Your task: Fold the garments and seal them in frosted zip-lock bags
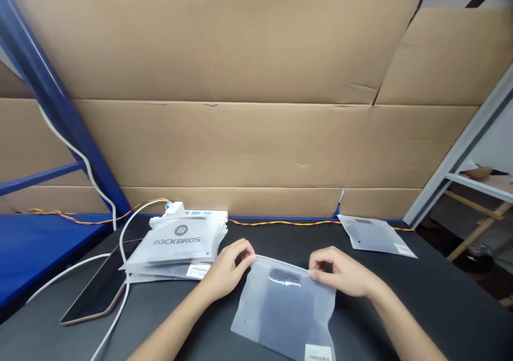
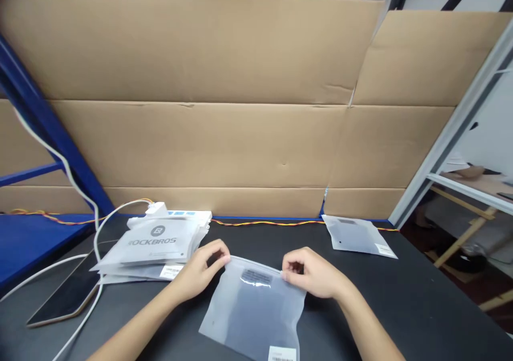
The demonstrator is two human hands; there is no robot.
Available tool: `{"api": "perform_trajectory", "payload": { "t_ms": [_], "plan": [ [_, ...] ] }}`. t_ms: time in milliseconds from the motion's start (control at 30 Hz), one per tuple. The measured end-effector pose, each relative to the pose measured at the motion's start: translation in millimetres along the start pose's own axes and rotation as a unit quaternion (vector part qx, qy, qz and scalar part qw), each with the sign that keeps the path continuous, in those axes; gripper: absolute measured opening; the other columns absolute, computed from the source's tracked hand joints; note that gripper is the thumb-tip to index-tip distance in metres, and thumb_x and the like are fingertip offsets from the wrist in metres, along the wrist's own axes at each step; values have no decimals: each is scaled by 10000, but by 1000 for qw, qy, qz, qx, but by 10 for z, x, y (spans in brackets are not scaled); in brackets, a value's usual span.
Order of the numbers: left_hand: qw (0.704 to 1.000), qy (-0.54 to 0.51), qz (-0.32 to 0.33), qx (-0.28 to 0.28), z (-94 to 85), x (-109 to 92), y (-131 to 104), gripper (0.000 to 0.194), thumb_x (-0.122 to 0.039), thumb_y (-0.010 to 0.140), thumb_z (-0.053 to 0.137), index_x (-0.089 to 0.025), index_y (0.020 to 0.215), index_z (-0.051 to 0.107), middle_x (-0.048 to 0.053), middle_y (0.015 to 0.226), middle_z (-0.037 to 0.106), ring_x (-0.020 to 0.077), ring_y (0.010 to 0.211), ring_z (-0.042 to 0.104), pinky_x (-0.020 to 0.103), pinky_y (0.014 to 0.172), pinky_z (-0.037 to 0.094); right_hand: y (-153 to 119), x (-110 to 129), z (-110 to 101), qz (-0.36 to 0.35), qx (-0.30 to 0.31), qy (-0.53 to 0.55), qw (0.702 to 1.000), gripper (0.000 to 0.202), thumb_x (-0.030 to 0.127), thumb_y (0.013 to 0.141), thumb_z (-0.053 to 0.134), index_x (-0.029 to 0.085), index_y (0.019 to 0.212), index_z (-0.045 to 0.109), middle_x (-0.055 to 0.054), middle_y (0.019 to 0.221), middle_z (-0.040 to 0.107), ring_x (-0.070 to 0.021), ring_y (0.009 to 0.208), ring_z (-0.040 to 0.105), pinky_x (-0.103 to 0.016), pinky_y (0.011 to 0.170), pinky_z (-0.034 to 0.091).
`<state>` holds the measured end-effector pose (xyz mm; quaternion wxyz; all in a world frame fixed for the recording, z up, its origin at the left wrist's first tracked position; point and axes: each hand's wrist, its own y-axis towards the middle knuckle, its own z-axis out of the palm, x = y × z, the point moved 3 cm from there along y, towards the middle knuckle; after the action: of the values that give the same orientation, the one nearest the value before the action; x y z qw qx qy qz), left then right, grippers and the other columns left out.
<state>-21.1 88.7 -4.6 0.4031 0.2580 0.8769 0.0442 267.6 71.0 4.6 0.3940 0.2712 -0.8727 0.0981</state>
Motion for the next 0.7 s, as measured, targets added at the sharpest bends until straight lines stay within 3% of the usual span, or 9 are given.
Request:
{"api": "perform_trajectory", "payload": {
  "t_ms": [167, 267, 367, 533, 700],
  "plan": [
    [998, -35, -20, -43, 54, 54, -4, 231, -348, 1006, 415, -220, 835, 502, -22, 803, 526, 162, 737, 525, 261, 686, 420, -156, -154, -175, 36, 34, 62, 997, 243, 336, 866, 625, 188, 673, 606, 25, 654, 558, -143, 652, 499, -253, 634, 405],
    [996, -73, -37, -39, 137, 92, -26, 228, -379, 1024, 359, -232, 890, 469, -40, 775, 492, 147, 685, 484, 242, 648, 399, -160, -139, -158, 44, 19, 109, 993, 192, 386, 894, 608, 204, 865, 663, 9, 752, 620, -160, 712, 550, -263, 681, 441],
    [995, -80, -48, -48, 209, 101, -57, 234, -390, 1033, 316, -239, 909, 443, -49, 748, 464, 143, 651, 448, 239, 627, 380, -103, -36, -76, 17, -11, 125, 992, 246, 410, 946, 530, 221, 995, 680, -18, 882, 671, -184, 816, 593, -283, 748, 466],
    [997, -56, -29, -44, 273, 40, -97, 218, -376, 1036, 320, -238, 914, 438, -55, 708, 458, 145, 628, 453, 248, 622, 364, -34, 127, 141, -12, 53, 112, 992, 250, 321, 947, 509, 234, 1063, 712, -23, 953, 688, -184, 855, 613, -283, 780, 475],
    [999, -21, 11, -26, 357, -42, -143, 194, -325, 1033, 321, -236, 928, 458, -43, 757, 503, 144, 656, 502, 251, 662, 389, 1, 116, 379, -8, 72, 64, 995, 418, 300, 766, 713, 265, 1180, 667, -13, 1034, 651, -176, 849, 594, -261, 744, 468]
  ]
}}
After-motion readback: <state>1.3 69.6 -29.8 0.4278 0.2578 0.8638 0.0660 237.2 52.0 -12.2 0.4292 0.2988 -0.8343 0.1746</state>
